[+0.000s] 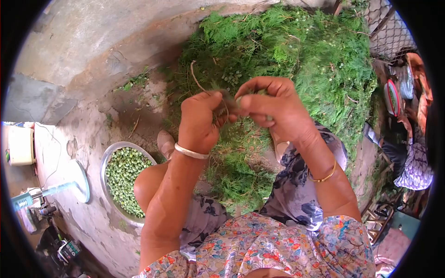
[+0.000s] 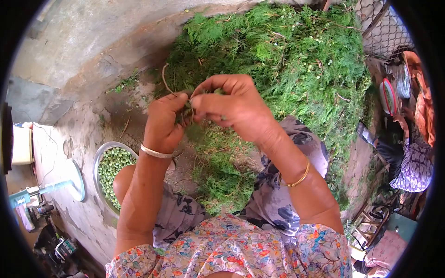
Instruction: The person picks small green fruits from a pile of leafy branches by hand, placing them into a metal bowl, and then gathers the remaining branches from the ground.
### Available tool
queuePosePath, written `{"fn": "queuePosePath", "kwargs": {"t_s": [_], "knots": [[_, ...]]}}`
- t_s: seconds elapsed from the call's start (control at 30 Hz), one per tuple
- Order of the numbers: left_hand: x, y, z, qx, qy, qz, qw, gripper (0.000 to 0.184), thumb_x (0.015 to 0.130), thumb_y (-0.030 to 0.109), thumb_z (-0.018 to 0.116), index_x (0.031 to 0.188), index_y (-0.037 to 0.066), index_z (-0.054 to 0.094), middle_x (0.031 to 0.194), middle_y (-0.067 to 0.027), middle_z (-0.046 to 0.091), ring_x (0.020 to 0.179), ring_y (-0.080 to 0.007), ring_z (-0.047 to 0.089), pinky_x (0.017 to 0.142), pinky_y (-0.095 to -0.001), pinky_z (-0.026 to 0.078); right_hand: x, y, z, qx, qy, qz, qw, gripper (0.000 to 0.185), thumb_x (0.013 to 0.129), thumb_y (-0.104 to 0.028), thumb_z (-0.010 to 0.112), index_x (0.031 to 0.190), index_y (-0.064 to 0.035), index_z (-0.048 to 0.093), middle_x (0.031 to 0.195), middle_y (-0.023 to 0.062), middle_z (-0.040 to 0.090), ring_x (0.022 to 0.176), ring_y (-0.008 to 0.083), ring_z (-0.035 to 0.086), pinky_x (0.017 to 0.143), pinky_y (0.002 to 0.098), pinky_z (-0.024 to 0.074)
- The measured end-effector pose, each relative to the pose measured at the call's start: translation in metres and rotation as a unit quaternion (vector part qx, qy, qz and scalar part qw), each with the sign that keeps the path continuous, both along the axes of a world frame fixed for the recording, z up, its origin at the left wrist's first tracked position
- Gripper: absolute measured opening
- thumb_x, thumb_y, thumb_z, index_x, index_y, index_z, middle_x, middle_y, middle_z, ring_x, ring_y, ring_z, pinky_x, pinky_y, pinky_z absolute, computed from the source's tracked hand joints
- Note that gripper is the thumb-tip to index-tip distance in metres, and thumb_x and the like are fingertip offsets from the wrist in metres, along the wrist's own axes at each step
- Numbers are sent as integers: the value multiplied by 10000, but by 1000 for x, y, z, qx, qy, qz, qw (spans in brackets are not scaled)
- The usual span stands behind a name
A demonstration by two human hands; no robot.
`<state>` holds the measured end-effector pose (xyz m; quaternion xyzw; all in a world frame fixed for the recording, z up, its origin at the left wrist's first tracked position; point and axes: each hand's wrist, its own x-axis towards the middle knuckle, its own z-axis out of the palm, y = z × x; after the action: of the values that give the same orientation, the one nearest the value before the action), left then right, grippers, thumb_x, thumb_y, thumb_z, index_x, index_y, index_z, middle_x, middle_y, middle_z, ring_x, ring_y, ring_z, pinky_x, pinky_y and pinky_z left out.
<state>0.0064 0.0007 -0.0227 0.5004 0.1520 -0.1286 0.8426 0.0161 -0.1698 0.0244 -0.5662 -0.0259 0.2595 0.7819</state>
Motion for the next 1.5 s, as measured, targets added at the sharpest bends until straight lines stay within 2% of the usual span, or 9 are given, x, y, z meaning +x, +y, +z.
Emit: {"fn": "queuePosePath", "kwargs": {"t_s": [0.17,0.23,0.33,0.47,0.53,0.67,1.1,1.2,1.5], "knots": [[-27,-6,-17,180,-127,-282,934,281,879,127,533,1050,-96,552,820,-139,651,726,-229,636,637,-306,498,11,-22,0,121,51,-82,988,201,812,-107,657,937,34,586,732,102,602,499,48,445,368,159,281],[-37,-19,1,294,-213,-543,757,380,847,167,598,1094,-113,526,796,-144,648,749,-222,637,645,-305,497,11,-25,2,105,43,-93,989,193,812,-107,659,930,30,591,729,99,603,503,48,450,368,158,281],[-52,-26,-13,353,-267,-560,700,444,831,189,631,1125,-118,505,830,-139,650,752,-220,632,650,-304,497,11,-25,3,79,30,-94,992,175,806,-109,669,903,23,606,704,81,602,508,50,459,373,159,284],[-40,-18,-15,350,-196,-246,883,373,859,164,607,1116,-94,525,879,-142,650,765,-208,633,652,-299,503,8,-17,3,-2,-9,-85,996,132,780,-102,692,825,9,638,630,36,588,516,44,473,385,171,302],[-26,-11,3,-18,-88,-55,994,263,885,120,571,1067,-68,556,903,-147,645,749,-198,636,642,-293,514,6,-11,-1,-54,-32,-82,995,119,768,-95,694,799,9,644,619,28,587,524,40,473,404,183,322],[-19,-4,11,-127,-75,-52,988,178,898,101,549,999,-45,573,875,-148,640,721,-191,636,615,-289,521,4,1,-19,-191,-241,-88,948,95,742,-72,684,754,16,651,619,25,592,561,38,476,477,220,386],[-14,-8,9,-125,-4,3,992,136,902,115,548,918,-20,541,779,-96,603,646,-166,589,530,-274,472,0,6,-7,-235,-246,-143,929,109,733,-69,694,774,19,645,647,0,593,607,37,490,524,226,416],[-11,-9,12,-127,16,28,991,135,904,109,537,943,-20,534,796,-96,603,644,-167,578,526,-279,466,1,0,-2,-191,-114,-154,963,113,733,-70,701,776,18,646,663,-14,591,616,32,490,534,218,416],[-11,-3,24,-102,3,-44,994,143,877,130,581,943,6,559,751,-58,594,578,-108,503,476,-227,387,-2,-2,-7,-247,-274,-68,927,121,721,-48,703,794,22,637,669,18,605,638,44,508,555,225,426]]}}
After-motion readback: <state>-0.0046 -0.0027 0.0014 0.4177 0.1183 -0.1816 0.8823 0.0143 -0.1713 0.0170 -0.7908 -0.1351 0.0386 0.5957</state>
